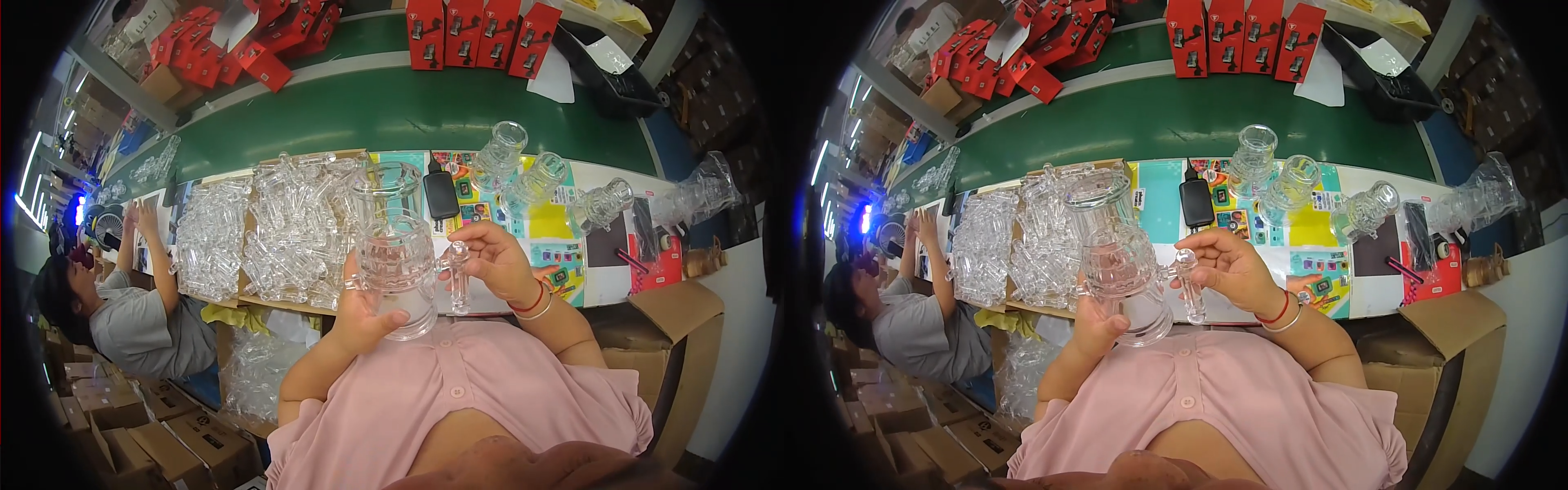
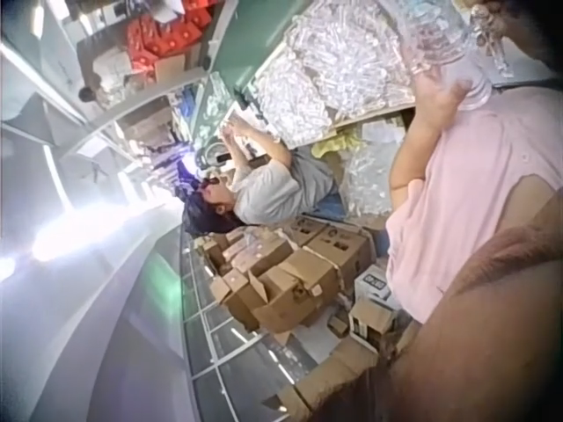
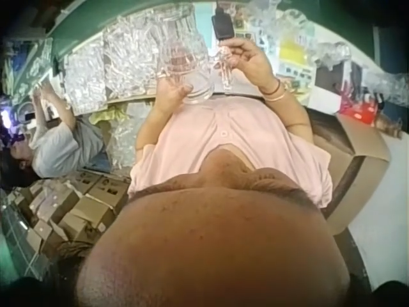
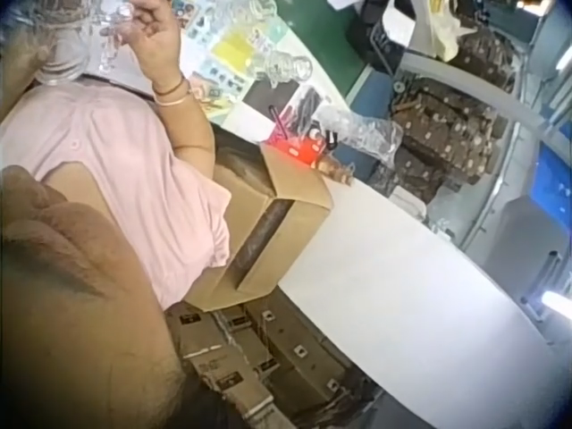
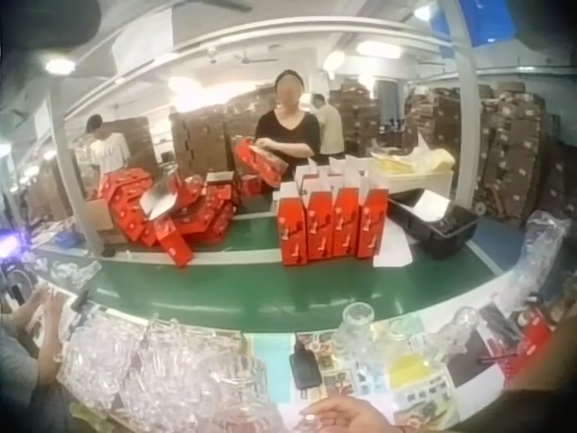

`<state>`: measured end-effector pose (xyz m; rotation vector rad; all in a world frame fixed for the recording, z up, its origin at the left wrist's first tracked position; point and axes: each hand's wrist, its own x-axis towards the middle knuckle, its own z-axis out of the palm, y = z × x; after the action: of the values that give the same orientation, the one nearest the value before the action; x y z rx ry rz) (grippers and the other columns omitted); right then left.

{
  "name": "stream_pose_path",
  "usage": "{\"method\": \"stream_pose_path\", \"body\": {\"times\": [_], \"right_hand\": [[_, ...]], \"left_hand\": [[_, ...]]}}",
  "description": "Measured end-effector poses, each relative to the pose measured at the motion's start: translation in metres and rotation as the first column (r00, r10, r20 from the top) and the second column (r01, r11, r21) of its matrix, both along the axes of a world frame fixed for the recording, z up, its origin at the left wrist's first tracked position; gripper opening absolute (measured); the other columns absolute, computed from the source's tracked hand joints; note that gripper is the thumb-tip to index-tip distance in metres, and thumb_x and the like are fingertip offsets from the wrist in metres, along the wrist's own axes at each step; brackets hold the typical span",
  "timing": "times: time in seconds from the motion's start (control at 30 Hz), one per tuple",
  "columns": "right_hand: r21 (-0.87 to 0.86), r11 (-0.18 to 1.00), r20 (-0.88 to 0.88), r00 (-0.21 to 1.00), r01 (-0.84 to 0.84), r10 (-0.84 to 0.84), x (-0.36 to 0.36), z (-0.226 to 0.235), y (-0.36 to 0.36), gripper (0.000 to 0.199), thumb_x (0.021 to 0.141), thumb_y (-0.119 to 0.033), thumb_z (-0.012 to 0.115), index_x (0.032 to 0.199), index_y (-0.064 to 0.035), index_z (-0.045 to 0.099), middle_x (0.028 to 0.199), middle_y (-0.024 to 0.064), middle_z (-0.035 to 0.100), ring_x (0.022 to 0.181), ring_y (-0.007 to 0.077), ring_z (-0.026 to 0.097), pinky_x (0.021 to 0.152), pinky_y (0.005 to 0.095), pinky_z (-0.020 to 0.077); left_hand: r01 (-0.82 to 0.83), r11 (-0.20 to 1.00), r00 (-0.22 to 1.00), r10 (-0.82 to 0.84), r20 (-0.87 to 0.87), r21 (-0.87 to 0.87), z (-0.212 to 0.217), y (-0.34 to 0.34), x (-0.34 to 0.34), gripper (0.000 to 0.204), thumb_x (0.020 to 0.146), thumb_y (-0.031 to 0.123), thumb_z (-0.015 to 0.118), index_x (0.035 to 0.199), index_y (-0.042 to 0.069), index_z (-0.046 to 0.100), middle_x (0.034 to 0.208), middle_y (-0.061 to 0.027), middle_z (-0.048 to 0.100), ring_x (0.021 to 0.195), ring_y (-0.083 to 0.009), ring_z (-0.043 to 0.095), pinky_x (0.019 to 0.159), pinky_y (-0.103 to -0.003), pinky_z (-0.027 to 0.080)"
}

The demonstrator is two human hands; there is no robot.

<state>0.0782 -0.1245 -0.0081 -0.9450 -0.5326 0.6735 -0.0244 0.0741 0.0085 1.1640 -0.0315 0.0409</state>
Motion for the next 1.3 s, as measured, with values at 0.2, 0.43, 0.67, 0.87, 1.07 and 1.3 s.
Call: {"method": "stream_pose_path", "body": {"times": [0.2,0.43,0.67,0.87,1.07,1.3], "right_hand": [[0.006,0.998,0.125,0.991,0.058,-0.058,-0.002,-0.001,-0.001,0.04,0.077,-0.006,0.066,0.111,0.0023,0.047,0.101,0.0125,0.058,0.095,0.019,0.059,0.079,0.0326,0.0518],[-0.069,0.987,0.196,0.972,0.147,-0.131,-0.009,0.003,-0.001,0.038,0.075,-0.001,0.068,0.108,0.0021,0.051,0.101,0.0081,0.056,0.087,0.0133,0.058,0.078,0.0253,0.0493],[-0.129,0.956,0.677,0.728,0.265,-0.111,0.006,0.028,0.003,0.052,0.082,-0.026,0.063,0.121,0.0013,0.041,0.116,0.0119,0.05,0.105,0.0185,0.051,0.094,0.0343,0.0396],[0.028,0.998,0.032,0.998,-0.062,0.061,-0.01,0.006,0.03,0.04,0.095,-0.032,0.039,0.115,0.0007,0.052,0.115,0.0068,0.053,0.111,0.0146,0.046,0.098,0.0279,0.0313],[0.118,0.988,0.558,0.83,-0.096,0.014,-0.043,0.01,0.019,0.049,0.096,-0.038,0.03,0.117,0.0003,0.052,0.119,0.0145,0.052,0.114,0.0228,0.046,0.097,0.0327,0.0343],[0.193,0.981,0.751,0.642,0.008,-0.153,-0.053,0.007,0.022,0.049,0.096,-0.037,0.026,0.119,-0.0025,0.052,0.131,0.0154,0.042,0.13,0.0324,0.024,0.106,0.0448,0.0135]], "left_hand": [[-0.009,1.0,1.0,0.009,0.029,-0.006,-0.004,-0.001,0.0,0.098,0.066,0.024,0.079,0.134,0.002,0.012,0.129,-0.0143,0.034,0.122,-0.0246,0.034,0.102,-0.04,0.027],[-0.019,0.997,0.999,0.023,-0.048,0.078,-0.008,-0.002,0.005,0.099,0.063,0.021,0.081,0.134,0.001,0.016,0.128,-0.0132,0.037,0.12,-0.0227,0.037,0.102,-0.038,0.028],[0.077,0.99,0.991,-0.088,-0.097,-0.118,-0.017,0.009,0.012,0.096,0.06,0.029,0.082,0.131,0.001,0.025,0.124,-0.0124,0.042,0.115,-0.0237,0.044,0.097,-0.038,0.037],[0.102,0.731,0.965,-0.238,0.111,0.675,-0.041,0.019,0.003,0.088,0.054,0.035,0.081,0.123,0.001,0.039,0.112,-0.0131,0.053,0.104,-0.025,0.053,0.089,-0.037,0.043],[0.238,0.283,0.858,-0.51,-0.064,0.929,-0.033,0.027,-0.003,0.055,0.059,0.028,0.078,0.104,0.005,0.059,0.101,-0.0065,0.061,0.093,-0.0201,0.059,0.08,-0.034,0.048],[0.054,0.934,0.995,-0.023,-0.092,0.353,-0.019,-0.007,-0.009,0.047,0.072,0.018,0.069,0.113,0.003,0.051,0.11,-0.009,0.055,0.1,-0.0209,0.055,0.082,-0.031,0.046]]}}
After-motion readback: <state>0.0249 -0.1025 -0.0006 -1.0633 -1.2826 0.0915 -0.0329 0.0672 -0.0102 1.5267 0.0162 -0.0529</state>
